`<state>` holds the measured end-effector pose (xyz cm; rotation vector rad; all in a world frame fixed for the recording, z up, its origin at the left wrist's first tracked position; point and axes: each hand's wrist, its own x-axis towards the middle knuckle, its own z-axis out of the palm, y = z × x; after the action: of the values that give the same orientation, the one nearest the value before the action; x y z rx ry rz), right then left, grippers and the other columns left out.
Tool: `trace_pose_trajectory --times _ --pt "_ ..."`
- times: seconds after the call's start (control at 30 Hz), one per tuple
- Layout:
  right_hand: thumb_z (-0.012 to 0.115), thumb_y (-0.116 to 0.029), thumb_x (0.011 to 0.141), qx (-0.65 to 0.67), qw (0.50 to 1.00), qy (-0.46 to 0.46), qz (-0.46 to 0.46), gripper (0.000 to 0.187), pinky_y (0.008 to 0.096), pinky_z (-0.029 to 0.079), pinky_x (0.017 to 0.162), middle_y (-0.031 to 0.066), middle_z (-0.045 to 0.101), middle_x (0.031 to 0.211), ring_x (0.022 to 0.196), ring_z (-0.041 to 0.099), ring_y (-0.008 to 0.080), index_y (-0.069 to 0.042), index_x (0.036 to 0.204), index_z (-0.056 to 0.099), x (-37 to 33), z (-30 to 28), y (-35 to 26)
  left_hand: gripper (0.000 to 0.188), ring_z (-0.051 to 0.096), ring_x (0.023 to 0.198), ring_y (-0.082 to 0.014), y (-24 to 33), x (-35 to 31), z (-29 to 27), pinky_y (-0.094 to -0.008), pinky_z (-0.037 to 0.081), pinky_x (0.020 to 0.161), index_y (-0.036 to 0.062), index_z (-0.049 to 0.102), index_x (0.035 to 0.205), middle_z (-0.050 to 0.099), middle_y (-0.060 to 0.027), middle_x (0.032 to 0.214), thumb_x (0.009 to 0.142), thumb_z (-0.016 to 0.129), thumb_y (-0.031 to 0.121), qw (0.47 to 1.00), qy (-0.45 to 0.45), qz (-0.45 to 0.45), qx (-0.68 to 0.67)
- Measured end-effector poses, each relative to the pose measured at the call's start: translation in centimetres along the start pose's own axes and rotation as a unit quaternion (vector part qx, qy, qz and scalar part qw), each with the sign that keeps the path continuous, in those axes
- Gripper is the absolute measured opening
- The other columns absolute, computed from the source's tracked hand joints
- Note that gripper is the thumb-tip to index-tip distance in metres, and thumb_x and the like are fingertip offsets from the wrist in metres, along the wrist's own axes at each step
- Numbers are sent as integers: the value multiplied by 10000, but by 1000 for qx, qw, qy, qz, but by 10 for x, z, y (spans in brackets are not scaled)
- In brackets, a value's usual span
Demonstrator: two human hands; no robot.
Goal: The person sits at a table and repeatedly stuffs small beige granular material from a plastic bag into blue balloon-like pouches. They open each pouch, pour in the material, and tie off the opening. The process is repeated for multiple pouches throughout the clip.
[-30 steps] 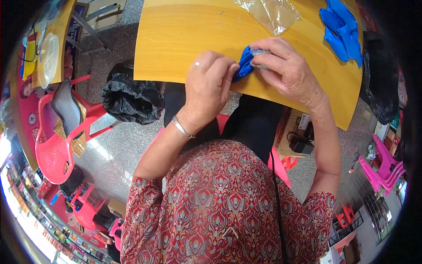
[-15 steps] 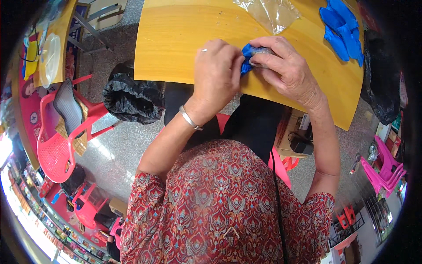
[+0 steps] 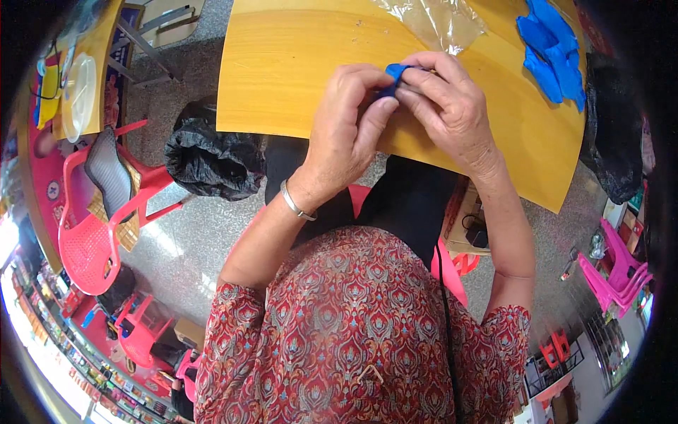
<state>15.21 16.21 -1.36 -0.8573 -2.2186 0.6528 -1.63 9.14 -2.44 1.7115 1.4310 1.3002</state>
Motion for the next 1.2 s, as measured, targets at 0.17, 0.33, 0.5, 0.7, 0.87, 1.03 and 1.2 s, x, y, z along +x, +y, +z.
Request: trace_pose_trajectory --times 0.17,0.33,0.5,0.7,0.87,1.03,1.2 --pt "692 -137 868 252 949 -6 189 191 223 482 731 22 656 897 783 608 80 -4 1004 697 2 -1 0 682 549 1101 -186 -6 -9 -3 -323 449 966 10 350 1396 470 -116 1334 825 722 39 961 -32 -117 -250" --pt "662 -175 910 506 805 -4 309 219 207 471 742 -16 652 885 828 578 48 10 1023 693 3 -5 -18 498 565 1050 -152 11 1 -2 -297 473 920 -16 494 1288 535 -99 1248 852 710 89 914 -8 -157 -375" --pt "684 -220 895 439 860 -44 256 314 231 484 794 24 608 982 902 581 91 32 1082 665 -1 -9 -30 283 585 950 -105 22 -8 5 -257 466 862 -22 609 1161 652 -37 1029 913 646 109 880 113 -229 -400" --pt "757 -204 815 239 963 -5 128 384 266 514 777 94 517 1083 941 580 154 16 1113 654 -10 -11 -54 262 613 885 -99 39 -21 0 -259 504 790 -5 651 1109 675 -51 992 972 569 202 851 114 -263 -439" --pt "709 -132 827 238 961 11 138 301 272 497 706 96 552 1013 881 594 167 8 1089 662 -15 -20 -58 275 632 903 -134 50 -27 -9 -317 551 766 15 601 1166 658 -79 1037 981 546 211 829 97 -270 -480" --pt "660 -81 821 148 986 28 72 320 338 493 762 128 565 997 866 592 252 13 1125 627 -14 -21 -72 313 629 947 -135 59 -25 -12 -295 550 785 12 585 1188 655 -73 1060 970 569 237 835 101 -296 -453" --pt "714 -106 766 -6 997 72 -31 445 382 487 799 124 564 1028 907 567 302 -4 1178 580 -16 -12 -85 176 612 779 -100 62 -26 -11 -266 534 675 57 592 1009 657 -25 917 979 549 224 784 139 -292 -529"
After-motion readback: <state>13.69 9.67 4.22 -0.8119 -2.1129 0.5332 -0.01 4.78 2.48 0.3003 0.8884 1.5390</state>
